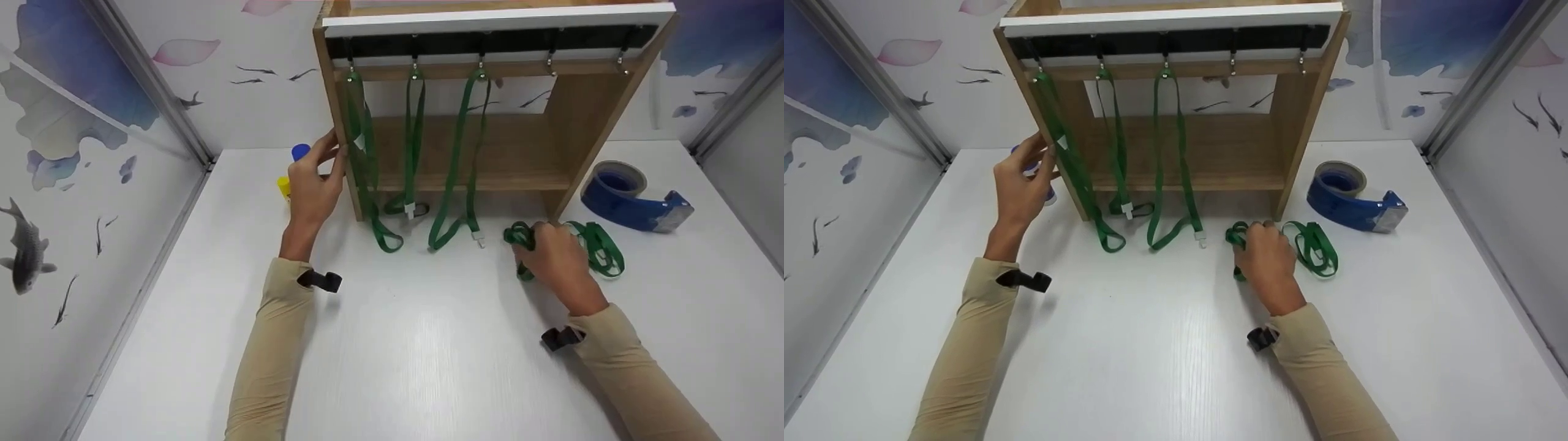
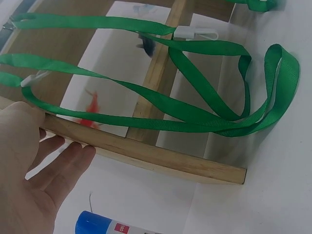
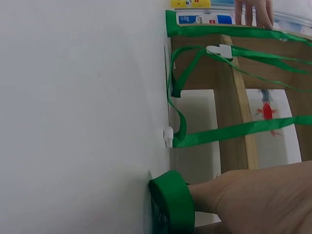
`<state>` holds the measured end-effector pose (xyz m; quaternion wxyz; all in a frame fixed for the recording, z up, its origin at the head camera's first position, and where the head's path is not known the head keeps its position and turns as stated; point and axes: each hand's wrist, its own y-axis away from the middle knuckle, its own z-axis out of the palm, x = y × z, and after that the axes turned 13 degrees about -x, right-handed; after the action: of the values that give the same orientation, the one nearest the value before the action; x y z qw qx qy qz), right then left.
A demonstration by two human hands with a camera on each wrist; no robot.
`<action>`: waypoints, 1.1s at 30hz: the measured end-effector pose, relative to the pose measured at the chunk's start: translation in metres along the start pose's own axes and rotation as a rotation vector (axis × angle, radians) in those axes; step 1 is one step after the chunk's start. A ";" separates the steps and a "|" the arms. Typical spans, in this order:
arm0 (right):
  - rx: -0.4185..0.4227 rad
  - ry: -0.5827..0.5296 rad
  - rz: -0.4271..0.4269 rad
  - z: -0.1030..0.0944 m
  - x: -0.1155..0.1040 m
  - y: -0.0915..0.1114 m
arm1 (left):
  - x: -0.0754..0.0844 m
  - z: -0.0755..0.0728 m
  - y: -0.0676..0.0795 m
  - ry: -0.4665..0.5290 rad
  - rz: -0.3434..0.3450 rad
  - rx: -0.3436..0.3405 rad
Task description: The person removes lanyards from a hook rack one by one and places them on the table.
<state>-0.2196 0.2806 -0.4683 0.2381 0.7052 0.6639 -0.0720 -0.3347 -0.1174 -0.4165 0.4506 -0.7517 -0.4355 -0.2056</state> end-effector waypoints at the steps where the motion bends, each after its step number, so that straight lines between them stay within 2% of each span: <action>1: -0.005 -0.007 0.005 -0.001 0.002 0.001 | 0.000 0.000 0.000 -0.001 -0.009 -0.004; 12: -0.067 -0.084 0.074 -0.010 0.009 0.004 | 0.001 -0.002 0.001 -0.001 -0.045 -0.016; 16: -0.031 -0.085 0.051 -0.024 0.013 0.008 | 0.002 -0.001 0.001 0.007 -0.036 -0.015; 19: 0.060 -0.106 -0.005 -0.040 0.019 0.011 | 0.002 -0.001 0.001 0.008 -0.037 -0.016; 24: 0.257 -0.170 -0.065 -0.066 0.031 0.012 | 0.001 -0.001 0.001 0.011 -0.037 -0.015; 33: 0.619 -0.333 -0.053 -0.088 0.039 0.000 | 0.001 0.001 0.001 0.000 -0.020 -0.004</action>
<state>-0.2348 0.3536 -0.4073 0.1162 0.7051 0.5807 -0.3900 -0.3332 -0.1161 -0.4167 0.4472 -0.7481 -0.4425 -0.2110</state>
